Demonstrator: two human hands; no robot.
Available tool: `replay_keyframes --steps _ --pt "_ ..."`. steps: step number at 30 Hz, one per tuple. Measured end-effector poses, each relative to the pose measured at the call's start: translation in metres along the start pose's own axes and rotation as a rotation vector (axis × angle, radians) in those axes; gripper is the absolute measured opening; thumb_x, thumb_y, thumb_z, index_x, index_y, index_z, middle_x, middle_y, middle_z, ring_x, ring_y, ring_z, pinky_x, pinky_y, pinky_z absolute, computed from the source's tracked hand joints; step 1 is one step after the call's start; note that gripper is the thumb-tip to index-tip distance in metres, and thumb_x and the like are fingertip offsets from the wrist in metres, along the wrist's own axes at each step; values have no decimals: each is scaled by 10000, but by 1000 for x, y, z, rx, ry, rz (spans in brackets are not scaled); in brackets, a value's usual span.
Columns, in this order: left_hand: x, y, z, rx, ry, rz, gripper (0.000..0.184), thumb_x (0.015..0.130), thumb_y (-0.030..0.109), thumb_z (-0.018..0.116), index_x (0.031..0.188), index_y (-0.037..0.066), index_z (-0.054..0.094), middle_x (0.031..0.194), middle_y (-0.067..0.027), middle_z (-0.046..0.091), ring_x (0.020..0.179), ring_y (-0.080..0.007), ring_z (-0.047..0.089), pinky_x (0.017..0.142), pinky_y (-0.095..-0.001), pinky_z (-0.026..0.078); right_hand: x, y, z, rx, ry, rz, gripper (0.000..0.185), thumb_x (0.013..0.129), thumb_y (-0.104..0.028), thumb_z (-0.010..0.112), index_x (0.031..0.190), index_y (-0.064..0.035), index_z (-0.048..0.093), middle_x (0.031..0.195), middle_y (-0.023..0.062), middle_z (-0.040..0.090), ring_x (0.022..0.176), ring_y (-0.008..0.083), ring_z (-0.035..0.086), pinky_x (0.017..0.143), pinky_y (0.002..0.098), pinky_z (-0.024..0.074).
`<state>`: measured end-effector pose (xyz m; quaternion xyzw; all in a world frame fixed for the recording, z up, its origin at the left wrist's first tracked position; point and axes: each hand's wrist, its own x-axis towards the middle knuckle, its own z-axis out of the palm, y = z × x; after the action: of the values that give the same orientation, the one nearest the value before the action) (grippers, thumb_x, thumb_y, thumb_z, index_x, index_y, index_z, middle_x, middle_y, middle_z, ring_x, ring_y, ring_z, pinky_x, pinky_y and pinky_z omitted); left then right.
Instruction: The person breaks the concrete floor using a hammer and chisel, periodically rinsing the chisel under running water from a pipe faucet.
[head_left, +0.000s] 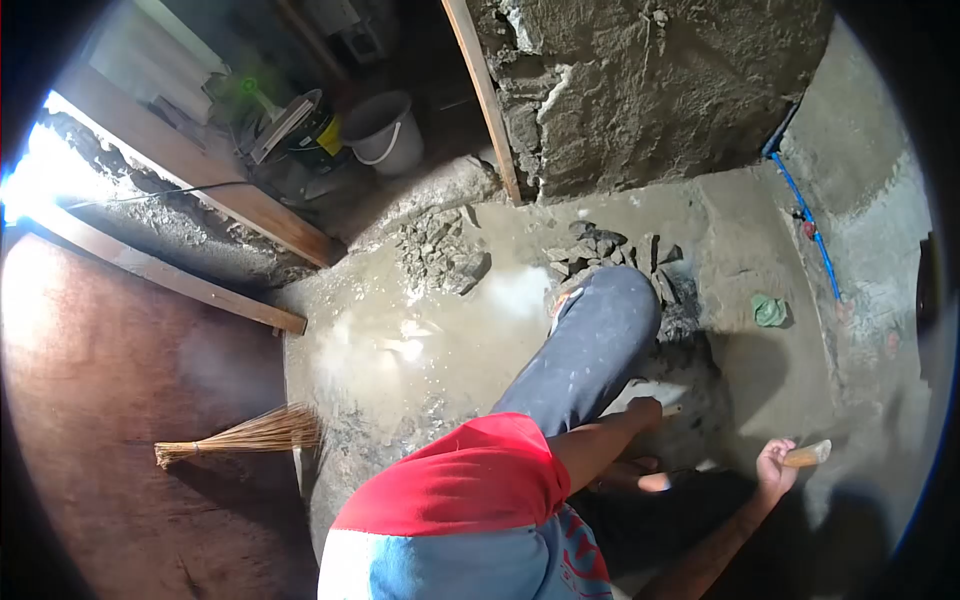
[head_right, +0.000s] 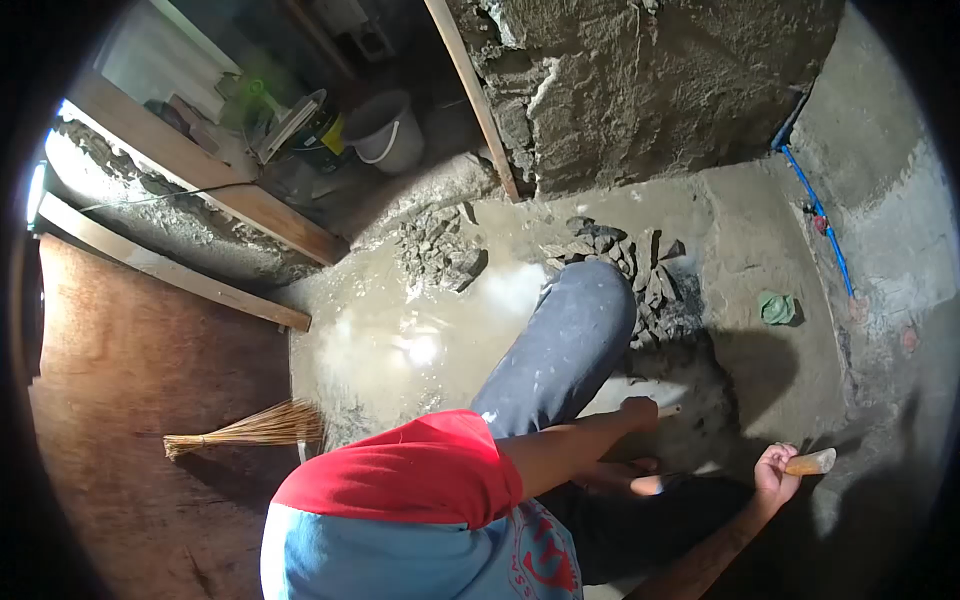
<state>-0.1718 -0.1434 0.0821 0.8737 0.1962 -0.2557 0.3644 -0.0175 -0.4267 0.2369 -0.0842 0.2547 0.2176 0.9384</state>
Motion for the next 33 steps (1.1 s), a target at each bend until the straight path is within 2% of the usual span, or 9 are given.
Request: replay_keyframes --steps 3,13,19,21,25,28,29,30,33 --pt "-5 4 -1 6 -40 -2 278 717 255 613 911 78 705 923 -116 688 873 -258 667 749 -417 521 9 -13 -15 -30 -76 15 90 822 -109 468 844 -23 482 758 70 522 702 180 529 664 308 455" --pt "-8 6 -7 44 -75 -36 340 696 301 647 945 76 695 944 -102 688 881 -229 669 762 -388 529 -3 -1 2 23 63 20 58 793 -104 490 774 -49 489 686 34 512 635 146 490 627 283 428" --pt "-3 6 -3 44 -76 -39 320 705 277 656 960 87 696 968 -92 686 921 -234 658 779 -390 518 2 -9 -5 13 -66 71 66 811 -113 468 792 -50 473 712 43 504 645 157 476 634 297 443" --pt "-4 5 -3 50 -71 -36 320 707 284 652 954 85 696 959 -95 686 912 -233 661 776 -386 519 1 -1 3 31 95 -15 36 771 -85 503 759 -66 475 669 7 484 597 130 448 609 278 410" --pt "-7 3 -1 68 -60 -21 322 713 299 642 943 81 696 941 -101 688 893 -232 666 771 -379 521 -3 6 7 45 74 28 43 785 -95 486 759 -68 463 674 7 468 615 132 444 618 281 412" --pt "-1 0 -4 72 -111 -7 391 726 366 629 976 73 689 990 -109 678 946 -237 650 800 -383 506 -5 9 9 7 80 21 84 781 -77 489 717 -89 435 655 -2 432 572 124 405 592 271 385" --pt "3 1 2 65 -120 -24 409 732 383 623 984 67 686 999 -108 677 956 -239 647 813 -389 500 -9 17 5 30 -87 140 140 774 -74 503 672 -102 410 606 -4 395 539 118 391 576 265 376" --pt "6 0 6 59 -122 -19 424 746 401 607 987 61 683 1008 -116 673 965 -247 642 822 -395 496 -18 30 19 122 28 137 175 769 -72 508 643 -108 392 577 -10 373 520 110 381 564 259 365" --pt "16 0 9 88 -186 -20 484 777 457 563 1000 42 673 1028 -148 663 977 -277 636 835 -400 492 -17 31 21 32 47 49 125 735 -111 500 645 -88 416 579 3 386 545 127 396 573 276 363"
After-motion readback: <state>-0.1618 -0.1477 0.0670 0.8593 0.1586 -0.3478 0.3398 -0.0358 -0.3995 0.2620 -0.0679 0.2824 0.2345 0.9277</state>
